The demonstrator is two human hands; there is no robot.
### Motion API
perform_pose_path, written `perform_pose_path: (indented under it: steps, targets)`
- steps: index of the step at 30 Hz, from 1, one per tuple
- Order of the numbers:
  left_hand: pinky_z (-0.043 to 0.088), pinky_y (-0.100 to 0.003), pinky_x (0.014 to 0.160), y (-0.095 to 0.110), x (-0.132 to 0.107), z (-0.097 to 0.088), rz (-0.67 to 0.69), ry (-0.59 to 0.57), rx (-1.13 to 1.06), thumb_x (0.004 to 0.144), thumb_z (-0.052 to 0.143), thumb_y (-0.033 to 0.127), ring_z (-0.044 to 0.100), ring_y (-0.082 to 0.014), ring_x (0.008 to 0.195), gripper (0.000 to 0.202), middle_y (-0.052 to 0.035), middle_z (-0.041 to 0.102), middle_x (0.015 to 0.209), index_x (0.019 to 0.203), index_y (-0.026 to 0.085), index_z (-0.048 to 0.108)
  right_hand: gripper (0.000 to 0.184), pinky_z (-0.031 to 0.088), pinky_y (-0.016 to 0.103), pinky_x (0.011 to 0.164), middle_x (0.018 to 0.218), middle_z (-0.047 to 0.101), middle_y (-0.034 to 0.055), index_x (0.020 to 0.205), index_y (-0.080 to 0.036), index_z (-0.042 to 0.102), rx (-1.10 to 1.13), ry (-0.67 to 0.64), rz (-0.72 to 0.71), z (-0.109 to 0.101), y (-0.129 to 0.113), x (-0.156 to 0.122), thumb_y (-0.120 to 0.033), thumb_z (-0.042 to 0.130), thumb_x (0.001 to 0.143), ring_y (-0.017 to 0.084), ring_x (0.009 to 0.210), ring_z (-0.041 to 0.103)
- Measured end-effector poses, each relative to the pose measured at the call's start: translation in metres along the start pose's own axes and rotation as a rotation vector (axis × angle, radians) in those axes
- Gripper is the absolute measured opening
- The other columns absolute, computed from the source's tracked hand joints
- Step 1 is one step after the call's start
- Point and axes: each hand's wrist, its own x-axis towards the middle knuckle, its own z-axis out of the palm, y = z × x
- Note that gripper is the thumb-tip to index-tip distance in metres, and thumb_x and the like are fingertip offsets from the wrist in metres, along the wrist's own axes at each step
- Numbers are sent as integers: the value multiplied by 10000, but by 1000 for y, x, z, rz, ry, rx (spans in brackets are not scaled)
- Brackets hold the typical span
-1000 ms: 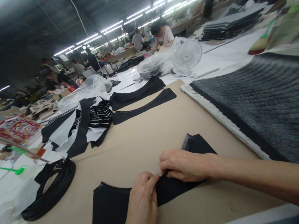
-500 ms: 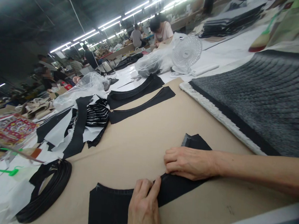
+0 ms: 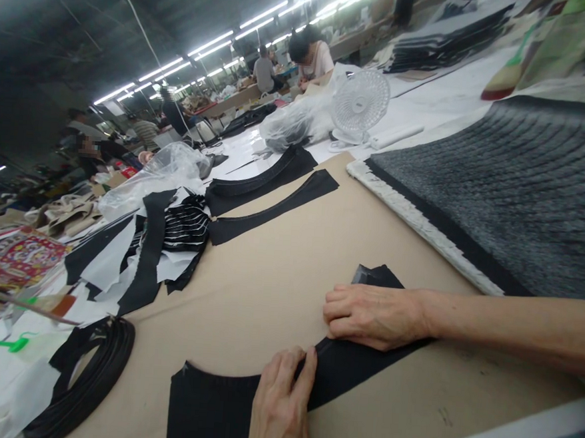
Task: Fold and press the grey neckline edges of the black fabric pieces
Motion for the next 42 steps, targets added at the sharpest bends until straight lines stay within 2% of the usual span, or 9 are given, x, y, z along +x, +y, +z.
perform_pose_path:
  steps: [4,12,18,21,24,30,32,38,42]
  targets:
    - [494,-332,766,3,4,1,-34,-32,-118,849,322,-18,523,-206,864,546,-92,589,951,1352,140,466,138,363,335,736,864,562,59,883,-177,564,-31,11,-40,2,2,-1,-97,452,899,198,806,479]
    - [476,-365,809,19,5,5,-165,-108,-21,762,386,-26,495,-228,877,690,-81,562,929,1419,183,432,137,352,354,720,890,553,55,939,-166,581,-112,-49,-55,1,-1,-5,-147,445,930,203,818,471]
    - [447,-384,895,23,-4,10,-100,-20,142,788,424,-1,505,-252,1014,657,-82,591,1101,1398,240,470,160,352,362,737,914,559,62,1025,-169,582,-140,-81,-63,0,-2,-6,-165,451,934,212,836,475]
    - [439,-377,903,23,-7,10,-108,8,148,804,384,3,526,-245,1032,644,-94,619,1114,1430,154,415,153,352,357,727,899,552,61,1010,-181,579,-152,-92,-54,-2,-2,-6,-170,451,928,213,825,477]
    - [429,-355,939,14,-12,2,-41,28,144,825,361,14,533,-233,1094,585,-108,635,1157,1402,81,430,137,353,347,717,902,553,61,1015,-187,564,-130,-99,-23,-6,-3,-3,-175,466,919,212,817,483]
    - [395,-337,1044,-10,-32,-24,126,-32,65,849,373,14,461,-210,1261,532,-80,608,1273,1360,114,482,115,361,339,749,897,566,46,872,-186,531,-28,-144,93,-11,-17,13,-227,634,841,212,851,502]
    - [409,-349,1045,-11,-37,-30,80,5,35,872,368,22,455,-210,1272,519,-80,600,1274,1359,151,489,130,360,344,755,888,570,35,853,-188,523,11,-160,134,-11,-23,18,-217,648,830,208,845,509]
    - [521,-299,907,-9,-45,-39,-319,159,77,904,441,45,570,-168,1081,423,-91,621,1127,1286,190,549,68,379,373,791,904,555,37,879,-196,519,164,-152,268,-7,-34,17,-207,584,860,224,848,522]
    - [521,-305,920,-18,-58,-44,-226,110,175,876,393,11,577,-178,1092,441,-96,648,1139,1251,149,580,24,398,377,801,945,551,40,914,-209,529,239,-127,327,-2,-36,10,-216,524,892,230,873,533]
